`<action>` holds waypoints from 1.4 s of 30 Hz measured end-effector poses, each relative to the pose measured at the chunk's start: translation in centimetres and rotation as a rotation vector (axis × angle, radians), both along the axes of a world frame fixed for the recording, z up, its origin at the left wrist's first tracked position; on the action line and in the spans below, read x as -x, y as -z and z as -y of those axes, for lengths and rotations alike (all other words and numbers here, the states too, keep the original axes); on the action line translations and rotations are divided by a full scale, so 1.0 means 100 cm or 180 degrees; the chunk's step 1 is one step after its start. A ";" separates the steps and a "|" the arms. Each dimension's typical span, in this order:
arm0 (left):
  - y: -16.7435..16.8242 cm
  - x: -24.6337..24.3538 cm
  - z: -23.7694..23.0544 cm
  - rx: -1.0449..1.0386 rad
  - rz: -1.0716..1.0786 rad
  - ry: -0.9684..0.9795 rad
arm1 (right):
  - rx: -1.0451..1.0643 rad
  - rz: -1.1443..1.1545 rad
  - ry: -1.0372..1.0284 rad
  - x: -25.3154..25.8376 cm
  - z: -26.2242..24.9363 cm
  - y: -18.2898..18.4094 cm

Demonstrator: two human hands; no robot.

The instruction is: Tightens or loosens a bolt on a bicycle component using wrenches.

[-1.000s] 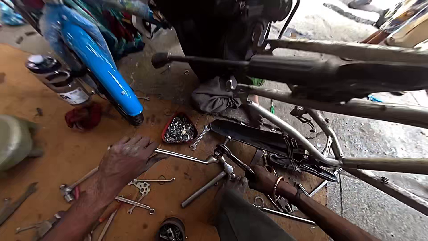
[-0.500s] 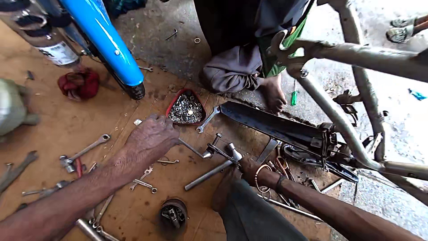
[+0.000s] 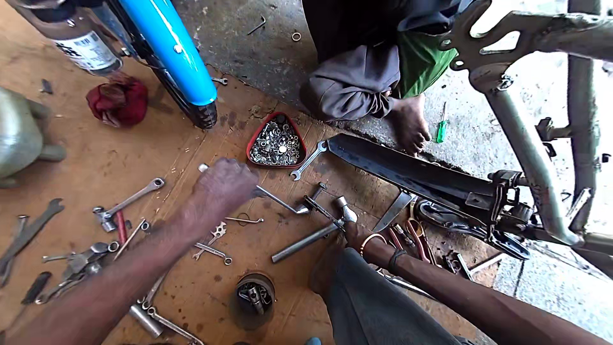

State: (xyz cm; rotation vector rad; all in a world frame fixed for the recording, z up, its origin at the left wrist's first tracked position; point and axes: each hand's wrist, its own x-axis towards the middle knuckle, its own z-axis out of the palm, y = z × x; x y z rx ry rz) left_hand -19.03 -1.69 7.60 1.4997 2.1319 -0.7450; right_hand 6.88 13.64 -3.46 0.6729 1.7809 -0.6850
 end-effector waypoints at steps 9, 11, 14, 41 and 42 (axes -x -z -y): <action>0.053 0.057 0.022 -0.0471 0.0122 0.0306 | 0.0172 0.0082 -0.0330 0.028 -0.005 -0.025; 0.054 0.059 0.018 -0.0536 0.0200 0.0388 | 0.0157 0.0124 -0.0302 0.030 -0.009 -0.027; 0.048 0.060 0.020 -0.0834 0.0358 0.0455 | 0.0161 0.0109 -0.0182 0.031 -0.011 -0.029; 0.096 -0.201 0.007 0.0044 0.1758 -0.1860 | 0.0303 0.0324 -0.0460 0.046 -0.024 -0.041; 0.094 -0.202 0.005 0.0065 0.1711 -0.1874 | 0.0302 0.0336 -0.0460 0.047 -0.025 -0.041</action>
